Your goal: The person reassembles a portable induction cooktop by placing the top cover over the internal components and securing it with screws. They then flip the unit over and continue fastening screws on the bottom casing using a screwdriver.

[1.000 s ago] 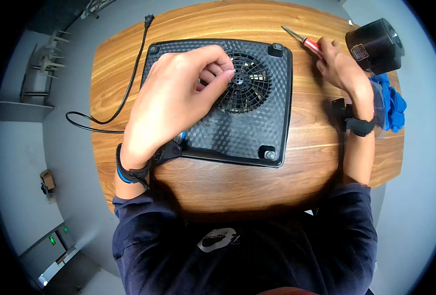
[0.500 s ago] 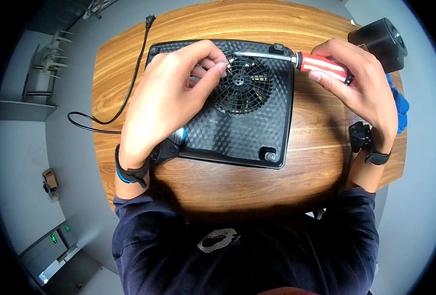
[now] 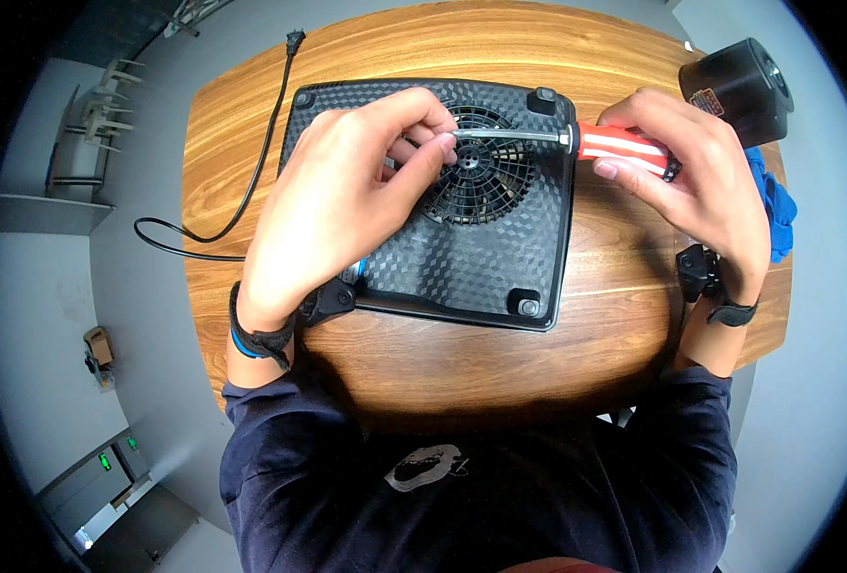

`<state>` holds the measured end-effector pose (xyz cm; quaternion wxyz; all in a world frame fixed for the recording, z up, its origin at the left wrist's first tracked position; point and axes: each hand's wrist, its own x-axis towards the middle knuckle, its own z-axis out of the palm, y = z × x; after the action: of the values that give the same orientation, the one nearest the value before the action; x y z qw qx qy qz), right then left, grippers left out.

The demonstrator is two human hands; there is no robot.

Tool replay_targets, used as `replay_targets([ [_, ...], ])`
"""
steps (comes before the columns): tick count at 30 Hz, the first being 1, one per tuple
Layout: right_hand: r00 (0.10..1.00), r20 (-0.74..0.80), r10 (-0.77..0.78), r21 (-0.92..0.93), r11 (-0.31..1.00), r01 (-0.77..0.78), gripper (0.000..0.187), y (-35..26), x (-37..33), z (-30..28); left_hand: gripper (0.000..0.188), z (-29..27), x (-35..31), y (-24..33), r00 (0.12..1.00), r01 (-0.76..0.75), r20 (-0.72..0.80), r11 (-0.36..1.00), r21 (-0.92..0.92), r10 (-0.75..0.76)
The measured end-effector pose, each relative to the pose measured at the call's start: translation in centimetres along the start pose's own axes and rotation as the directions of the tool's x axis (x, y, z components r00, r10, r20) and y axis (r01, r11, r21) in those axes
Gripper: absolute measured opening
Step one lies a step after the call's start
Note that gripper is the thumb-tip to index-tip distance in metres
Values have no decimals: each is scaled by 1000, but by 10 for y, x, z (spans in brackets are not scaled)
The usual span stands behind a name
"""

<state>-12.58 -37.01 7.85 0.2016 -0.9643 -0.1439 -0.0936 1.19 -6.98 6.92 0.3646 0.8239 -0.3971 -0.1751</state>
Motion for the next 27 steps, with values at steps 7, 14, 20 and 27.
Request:
replay_targets([
  [7, 997, -72, -5, -12, 1000, 4, 32, -2, -4, -11, 11, 0, 2, -10, 994, -99, -60, 993, -65, 96],
  [14, 1000, -5, -1, -25, 1000, 1, 32, -4, -6, -8, 12, 1, 0, -3, 999, -52, -17, 994, -94, 51],
  [20, 1000, -17, 12, -12, 1000, -12, 33, -3, -5, -5, 12, 0, -2, -5, 999, -47, -12, 993, -107, 46],
  [27, 997, -70, -15, -33, 999, 13, 32, -2, -2, -1, 12, 1, -3, -5, 999, -49, -20, 995, -92, 47],
])
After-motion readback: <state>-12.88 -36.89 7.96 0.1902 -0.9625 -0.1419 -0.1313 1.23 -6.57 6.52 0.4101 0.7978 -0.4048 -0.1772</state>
